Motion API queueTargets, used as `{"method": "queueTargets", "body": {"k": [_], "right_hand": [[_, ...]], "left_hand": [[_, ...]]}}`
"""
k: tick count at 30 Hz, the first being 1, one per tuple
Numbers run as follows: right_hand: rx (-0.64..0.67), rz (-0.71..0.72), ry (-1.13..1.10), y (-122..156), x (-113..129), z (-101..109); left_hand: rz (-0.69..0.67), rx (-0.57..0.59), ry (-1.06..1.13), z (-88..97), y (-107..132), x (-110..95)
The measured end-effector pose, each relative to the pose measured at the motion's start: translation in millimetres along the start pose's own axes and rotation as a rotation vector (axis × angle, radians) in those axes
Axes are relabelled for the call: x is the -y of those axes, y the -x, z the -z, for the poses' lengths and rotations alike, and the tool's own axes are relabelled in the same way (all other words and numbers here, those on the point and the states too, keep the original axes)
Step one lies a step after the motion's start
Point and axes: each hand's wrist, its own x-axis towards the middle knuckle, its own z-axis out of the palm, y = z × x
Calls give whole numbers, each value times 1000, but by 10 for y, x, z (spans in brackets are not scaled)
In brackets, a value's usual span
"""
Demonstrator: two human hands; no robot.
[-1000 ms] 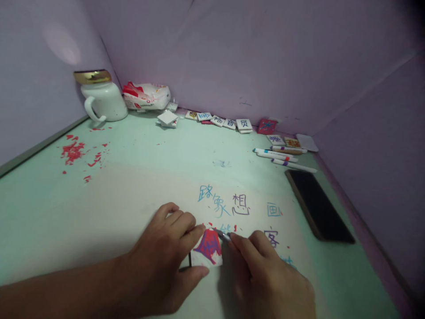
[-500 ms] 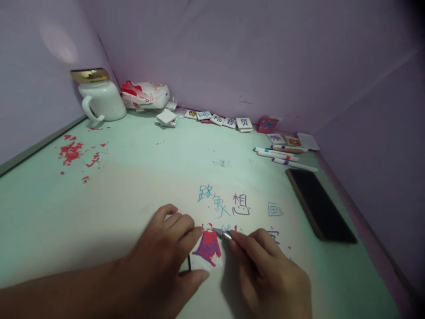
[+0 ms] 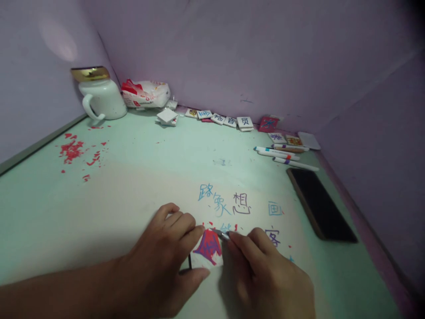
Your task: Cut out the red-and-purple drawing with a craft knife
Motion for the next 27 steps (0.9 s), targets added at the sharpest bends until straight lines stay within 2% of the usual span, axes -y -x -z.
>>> {"method": "queueTargets", "body": {"k": [4, 8, 10, 12, 14, 18, 21, 22, 24, 27], "right_hand": [[30, -17, 21, -22, 1, 41], [22, -115, 18, -38, -73, 43], [-19, -184, -157, -45, -115, 38], [-40, -221, -424, -57, -133, 46], [-9, -293, -680, -78, -119, 67], [191, -623, -1131, -111, -29, 90], [357, -713, -1412, -86, 40, 36], [421, -744, -1455, -68, 56, 10], [460, -798, -1444, -33, 70, -32], [347, -740, -1340, -6, 69, -31]], "left_hand": [[-1, 8, -12, -12, 7, 9], [-1, -4, -23, -29, 25, 15], [0, -18, -31, -41, 34, 21], [-5, -38, -40, -50, 42, 26], [-15, -71, -51, -53, 47, 28], [-47, -203, -82, -35, 36, 5], [-55, -277, -96, -19, 22, -22], [-59, -282, -94, -16, 21, -28], [-79, -281, -77, -14, 25, -30], [-101, -281, 15, -16, 30, -4]]}}
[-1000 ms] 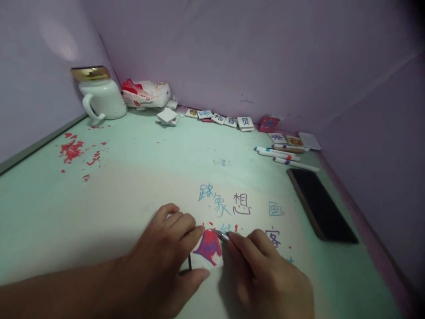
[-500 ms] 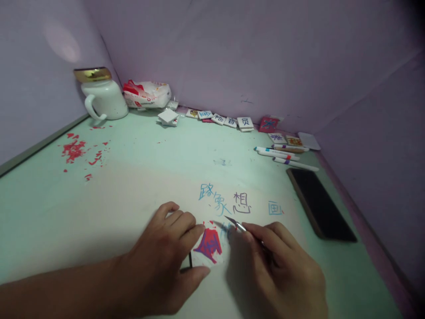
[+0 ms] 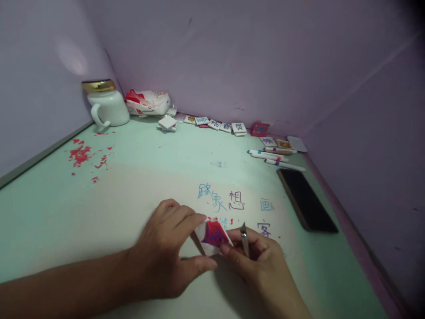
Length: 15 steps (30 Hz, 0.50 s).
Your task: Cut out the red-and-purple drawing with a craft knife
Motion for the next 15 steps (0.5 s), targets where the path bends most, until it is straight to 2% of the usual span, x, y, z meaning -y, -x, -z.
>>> {"method": "queueTargets", "body": {"k": [3, 8, 11, 15], "right_hand": [[-52, 100, 87, 41, 64, -14], [-65, 112, 171, 106, 148, -60], [-9, 225, 315, 109, 145, -6], [101, 447, 531, 126, 136, 76]], "left_hand": [[30, -22, 132, -15, -3, 52], [134, -43, 310, -78, 13, 132], [181, -53, 331, -93, 35, 122], [183, -59, 326, -58, 25, 72]]}}
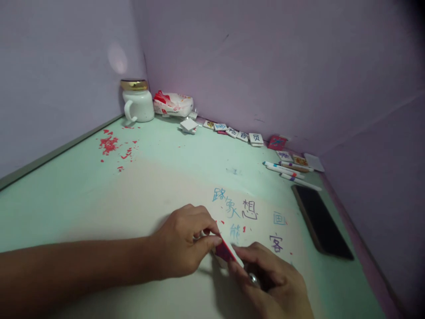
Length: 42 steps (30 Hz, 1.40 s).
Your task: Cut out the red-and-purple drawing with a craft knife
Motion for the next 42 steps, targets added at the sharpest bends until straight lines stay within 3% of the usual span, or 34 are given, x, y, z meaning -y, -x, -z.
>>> {"method": "queueTargets", "body": {"k": [5, 10, 14, 16, 20, 23, 28, 33, 37, 42], "right_hand": [[-159, 157, 61, 80, 8, -84], [-178, 323, 105, 115, -17, -139], [-91, 451, 160, 119, 13, -123], [-120, 369, 116, 134, 57, -147], [-198, 26, -93, 162, 139, -240], [-132, -166, -262, 135, 134, -254], [6, -394, -568, 41, 71, -194], [-34, -415, -514, -2, 84, -201], [-52, -357, -346, -29, 78, -134], [-142, -283, -107, -84, 34, 59]], "left_hand": [[-86, 26, -38, 65, -35, -60], [-267, 26, -254, 111, -30, -137], [-369, 0, -406, 116, -20, -187], [-373, -23, -383, 109, -19, -197], [-324, -68, -283, 91, -27, -212], [-236, -83, -219, 89, -42, -220], [20, -72, -161, 129, -95, -172], [118, -62, -189, 172, -142, -90], [35, -3, -232, 170, -101, -78], [-72, 159, -357, 112, -29, -79]]}}
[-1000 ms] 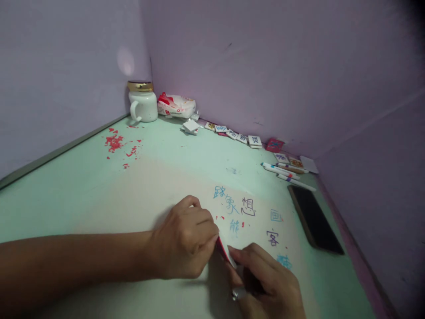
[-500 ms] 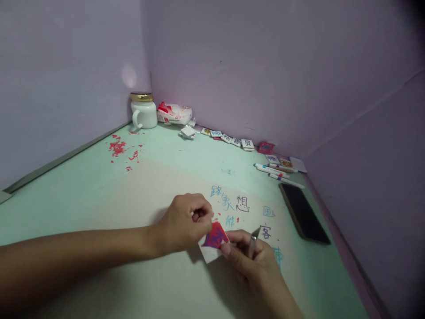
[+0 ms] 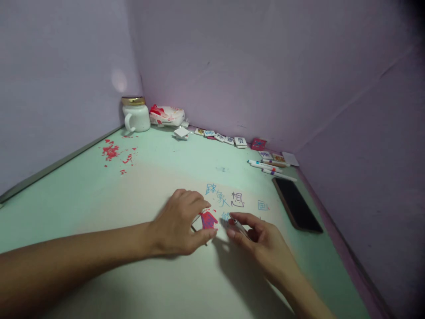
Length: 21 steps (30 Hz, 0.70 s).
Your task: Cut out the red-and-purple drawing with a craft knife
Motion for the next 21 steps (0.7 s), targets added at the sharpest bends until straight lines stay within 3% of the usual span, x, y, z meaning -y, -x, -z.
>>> {"method": "queueTargets", "body": {"k": [8, 16, 21], "right_hand": [[-12, 134, 268, -97, -63, -4], [-172, 197, 568, -102, -47, 9], [-162, 308, 618, -74, -87, -73]], "left_hand": [[70, 118, -239, -55, 47, -54], [11, 173, -244, -54, 77, -66], [-18, 175, -222, -49, 77, -76]]}}
